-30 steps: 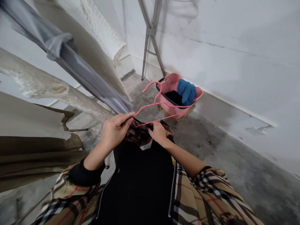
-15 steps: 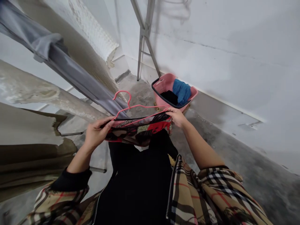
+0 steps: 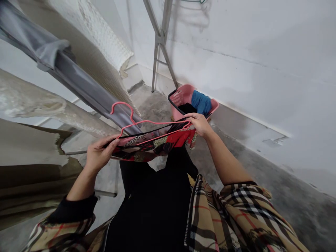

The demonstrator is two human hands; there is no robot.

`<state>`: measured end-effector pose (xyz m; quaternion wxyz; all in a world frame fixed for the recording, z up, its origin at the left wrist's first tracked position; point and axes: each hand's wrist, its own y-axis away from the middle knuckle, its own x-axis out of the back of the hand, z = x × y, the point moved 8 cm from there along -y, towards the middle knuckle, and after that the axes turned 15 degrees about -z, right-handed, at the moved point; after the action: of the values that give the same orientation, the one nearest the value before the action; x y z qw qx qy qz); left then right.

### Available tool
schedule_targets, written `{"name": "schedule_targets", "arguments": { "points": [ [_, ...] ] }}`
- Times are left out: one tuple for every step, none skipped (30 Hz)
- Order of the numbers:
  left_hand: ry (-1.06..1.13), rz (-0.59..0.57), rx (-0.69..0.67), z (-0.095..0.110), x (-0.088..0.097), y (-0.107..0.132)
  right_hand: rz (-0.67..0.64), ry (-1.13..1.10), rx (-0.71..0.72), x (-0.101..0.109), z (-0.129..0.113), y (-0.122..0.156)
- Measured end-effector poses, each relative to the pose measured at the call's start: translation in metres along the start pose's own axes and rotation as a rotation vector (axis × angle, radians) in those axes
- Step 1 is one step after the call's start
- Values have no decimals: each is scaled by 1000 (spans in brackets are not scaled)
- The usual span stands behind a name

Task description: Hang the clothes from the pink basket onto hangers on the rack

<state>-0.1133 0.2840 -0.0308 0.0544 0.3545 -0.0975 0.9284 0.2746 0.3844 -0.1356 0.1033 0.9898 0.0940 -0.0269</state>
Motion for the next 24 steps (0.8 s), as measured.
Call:
{"name": "schedule_targets", "arguments": {
  "points": [
    [-4, 7, -5, -1, 1, 1, -6, 22, 37, 0, -6, 0],
    [-4, 16, -9, -2, 1, 1, -11, 40, 72, 0, -11, 1],
    [-3, 22, -13, -2, 2, 2, -15, 53, 95, 0, -15, 2],
    [-4, 22, -15, -3, 2, 2, -15, 65, 105, 1, -17, 2],
    [-9, 17, -17, -3, 1, 2, -9, 77, 109, 3, -18, 3],
    [-17, 4, -19, -3, 1, 1, -3, 87, 106, 4, -19, 4],
    [-27, -11, -21, -4, 0, 1, 2, 95, 102, 5, -21, 5],
    [-39, -29, -24, -4, -1, 0, 0, 105, 105, 6, -22, 5],
    [-53, -53, -26, -4, -3, 0, -6, 115, 114, 5, -25, 6],
    [-67, -80, -26, -4, -5, -1, -13, 124, 128, 4, -28, 6],
    [-78, -117, -29, -4, -8, -2, -20, 134, 144, 3, -32, 7],
    [-80, -161, -34, -3, -12, -3, -27, 151, 159, 1, -36, 7],
    [-72, -204, -41, -2, -16, -3, -30, 173, 173, 0, -41, 8],
    [-53, -238, -50, 0, -20, -4, -38, 199, 179, -3, -44, 7],
    [-25, -254, -59, 2, -23, -4, -55, 226, 173, -6, -47, 7],
    [6, -252, -66, 5, -25, -5, -88, 256, 161, -11, -50, 6],
    [34, -232, -67, 7, -26, -5, -136, 284, 146, -16, -52, 5],
    [56, -200, -61, 8, -27, -5, -191, 309, 134, -22, -55, 5],
    [73, -166, -53, 8, -27, -5, -246, 335, 131, -28, -58, 5],
    [88, -133, -42, 8, -27, -4, -291, 361, 139, -32, -63, 6],
    [102, -108, -31, 7, -28, -3, -314, 386, 157, -35, -68, 8],
    [119, -88, -18, 5, -29, -3, -318, 406, 179, -35, -73, 10],
    [138, -73, -4, 3, -30, -1, -304, 421, 198, -34, -77, 12],
    [159, -60, 12, 1, -31, 0, -280, 432, 216, -33, -81, 14]
  ]
}}
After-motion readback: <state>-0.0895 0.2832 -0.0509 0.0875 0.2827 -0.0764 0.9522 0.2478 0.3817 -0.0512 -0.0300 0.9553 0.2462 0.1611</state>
